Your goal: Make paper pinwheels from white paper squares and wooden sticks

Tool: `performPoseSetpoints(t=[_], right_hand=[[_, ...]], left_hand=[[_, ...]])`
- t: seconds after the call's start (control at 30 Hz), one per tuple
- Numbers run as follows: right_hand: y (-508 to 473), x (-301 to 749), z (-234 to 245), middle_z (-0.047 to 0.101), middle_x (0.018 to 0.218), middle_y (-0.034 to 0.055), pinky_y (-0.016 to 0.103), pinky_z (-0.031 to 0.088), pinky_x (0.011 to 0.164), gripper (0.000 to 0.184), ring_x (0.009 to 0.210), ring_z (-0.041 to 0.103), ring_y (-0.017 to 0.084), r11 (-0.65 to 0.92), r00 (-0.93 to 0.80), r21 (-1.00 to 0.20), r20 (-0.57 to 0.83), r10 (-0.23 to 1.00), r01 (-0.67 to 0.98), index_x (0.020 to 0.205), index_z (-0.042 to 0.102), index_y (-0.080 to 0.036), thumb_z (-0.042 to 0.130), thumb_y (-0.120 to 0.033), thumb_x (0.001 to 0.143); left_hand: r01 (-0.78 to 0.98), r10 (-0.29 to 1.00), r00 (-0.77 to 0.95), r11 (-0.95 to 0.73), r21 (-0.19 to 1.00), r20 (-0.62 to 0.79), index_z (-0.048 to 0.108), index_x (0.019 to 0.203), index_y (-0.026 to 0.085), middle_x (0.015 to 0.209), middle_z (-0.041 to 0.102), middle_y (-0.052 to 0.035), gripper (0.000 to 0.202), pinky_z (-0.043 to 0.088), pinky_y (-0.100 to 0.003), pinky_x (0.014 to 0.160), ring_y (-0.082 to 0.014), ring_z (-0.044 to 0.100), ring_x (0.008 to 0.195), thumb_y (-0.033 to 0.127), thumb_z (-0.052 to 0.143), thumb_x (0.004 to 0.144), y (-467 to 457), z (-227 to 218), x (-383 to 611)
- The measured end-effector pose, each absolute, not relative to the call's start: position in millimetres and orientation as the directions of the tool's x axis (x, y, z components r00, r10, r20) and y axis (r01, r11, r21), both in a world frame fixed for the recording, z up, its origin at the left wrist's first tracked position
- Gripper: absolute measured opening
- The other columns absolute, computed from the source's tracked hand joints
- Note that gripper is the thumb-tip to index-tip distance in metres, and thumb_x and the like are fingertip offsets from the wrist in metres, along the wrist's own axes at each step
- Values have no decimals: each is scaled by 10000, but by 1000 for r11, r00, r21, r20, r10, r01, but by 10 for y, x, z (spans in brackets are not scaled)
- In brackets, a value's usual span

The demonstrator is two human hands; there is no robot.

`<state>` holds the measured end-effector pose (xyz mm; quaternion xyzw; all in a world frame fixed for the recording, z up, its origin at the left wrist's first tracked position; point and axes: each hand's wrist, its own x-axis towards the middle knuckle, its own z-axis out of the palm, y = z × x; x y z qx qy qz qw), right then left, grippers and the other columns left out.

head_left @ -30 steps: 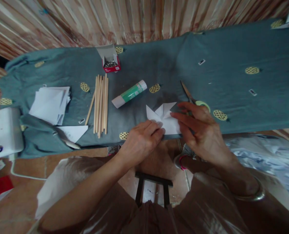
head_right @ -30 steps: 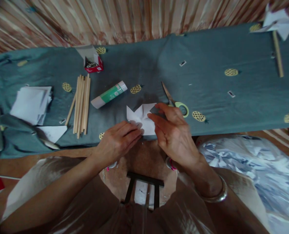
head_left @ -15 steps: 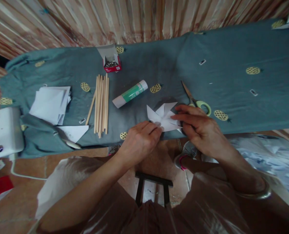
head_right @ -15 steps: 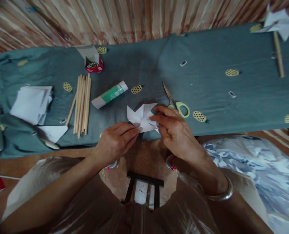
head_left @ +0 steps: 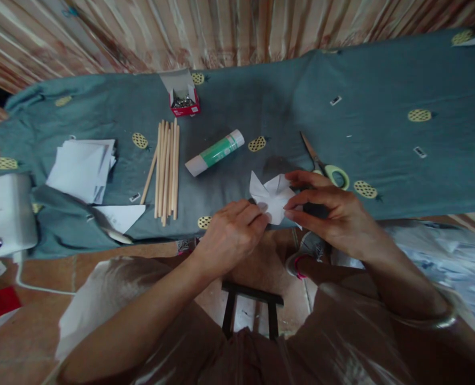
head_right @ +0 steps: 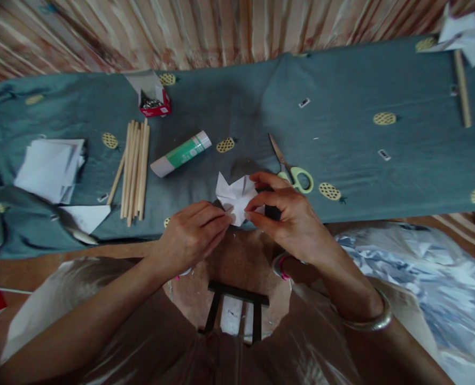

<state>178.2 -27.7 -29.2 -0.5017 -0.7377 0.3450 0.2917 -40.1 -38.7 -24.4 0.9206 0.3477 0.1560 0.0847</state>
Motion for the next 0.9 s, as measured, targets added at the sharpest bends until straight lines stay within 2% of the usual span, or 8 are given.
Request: performPoseSetpoints(t=[0.17, 0.37, 0.67, 0.9], right_hand=[[-310, 1720, -295, 610, 1268, 86, 480, 491, 980, 66, 1175, 594, 276, 271, -292, -746, 107, 951, 609, 771, 687, -209, 643, -236, 813], [-346, 1659, -320, 624, 1245, 107, 488, 496, 956, 68, 1114, 618, 282, 244, -205, -703, 141, 969, 668, 753, 675, -208, 644, -243, 803], [-359, 1583, -340, 632, 1212, 97, 478, 490, 950, 88, 1093, 617, 278, 234, -172, -644, 159, 972, 728, 748, 674, -202, 613, -225, 807], [-364, 1529, -377, 648, 1183, 104, 492, 488, 943, 97, 1084, 624, 282, 237, -145, -618, 195, 970, 750, 725, 664, -198, 601, -209, 798]], left_hand=[[607, 672, 697, -739, 292, 252, 635, 1008, 106, 939, 678, -82, 154, 539, -322, 746, -186, 609, 830, 158, 516, 925, -414, -282, -393], [571, 652, 711, -754, 325, 263, 556, 1203, 104, 954, 676, -71, 285, 542, -332, 797, -190, 611, 886, 126, 509, 923, -442, -309, -372], [566, 646, 724, -756, 329, 242, 635, 1058, 109, 950, 661, -74, 198, 548, -317, 799, -179, 591, 890, 157, 478, 947, -418, -301, -347], [562, 643, 718, -761, 323, 266, 642, 1052, 99, 939, 655, -72, 201, 551, -308, 793, -179, 582, 888, 159, 482, 947, -410, -328, -333]])
